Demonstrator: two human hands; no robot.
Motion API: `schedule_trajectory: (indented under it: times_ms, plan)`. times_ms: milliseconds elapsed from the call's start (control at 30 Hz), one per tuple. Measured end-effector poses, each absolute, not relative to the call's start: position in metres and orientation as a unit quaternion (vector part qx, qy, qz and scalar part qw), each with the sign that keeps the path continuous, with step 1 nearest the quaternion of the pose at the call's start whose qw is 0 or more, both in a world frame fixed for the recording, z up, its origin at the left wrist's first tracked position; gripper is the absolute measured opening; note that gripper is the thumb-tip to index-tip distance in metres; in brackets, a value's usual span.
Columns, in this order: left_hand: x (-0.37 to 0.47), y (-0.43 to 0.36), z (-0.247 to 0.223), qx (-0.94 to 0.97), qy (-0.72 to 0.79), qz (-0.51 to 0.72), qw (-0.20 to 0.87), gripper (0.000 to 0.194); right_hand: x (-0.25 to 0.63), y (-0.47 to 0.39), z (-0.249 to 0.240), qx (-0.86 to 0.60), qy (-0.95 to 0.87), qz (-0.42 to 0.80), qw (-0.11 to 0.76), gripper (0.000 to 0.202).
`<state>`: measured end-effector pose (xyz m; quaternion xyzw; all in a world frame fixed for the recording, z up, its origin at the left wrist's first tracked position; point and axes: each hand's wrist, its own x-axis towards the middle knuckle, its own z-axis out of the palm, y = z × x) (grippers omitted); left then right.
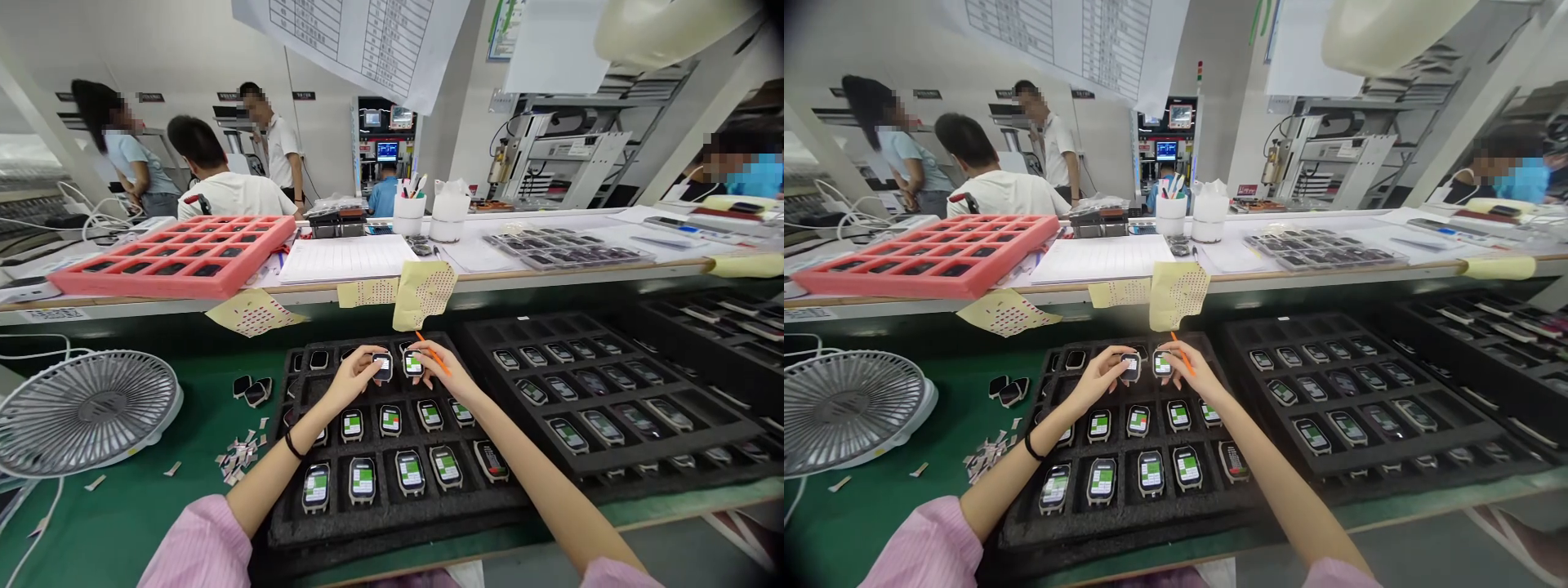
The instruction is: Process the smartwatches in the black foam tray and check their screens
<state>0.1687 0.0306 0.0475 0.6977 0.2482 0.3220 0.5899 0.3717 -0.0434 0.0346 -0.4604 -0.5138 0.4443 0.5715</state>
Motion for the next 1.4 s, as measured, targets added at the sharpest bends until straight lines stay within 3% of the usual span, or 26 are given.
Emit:
schedule_trajectory:
  times_ms: [267, 533, 1400]
  plan:
    - [0.169, 0.031, 0.040, 0.709, 0.239, 0.337, 0.572, 0.037, 0.367, -0.048, 0.038, -0.440, -0.531, 0.465, 0.555, 0.029]
    - [0.167, 0.027, 0.049, 0.698, 0.253, 0.318, 0.589, 0.043, 0.367, -0.045, 0.032, -0.422, -0.535, 0.482, 0.550, 0.034]
    - [0.167, 0.029, 0.047, 0.690, 0.225, 0.313, 0.612, 0.043, 0.369, -0.047, 0.032, -0.429, -0.544, 0.447, 0.566, 0.027]
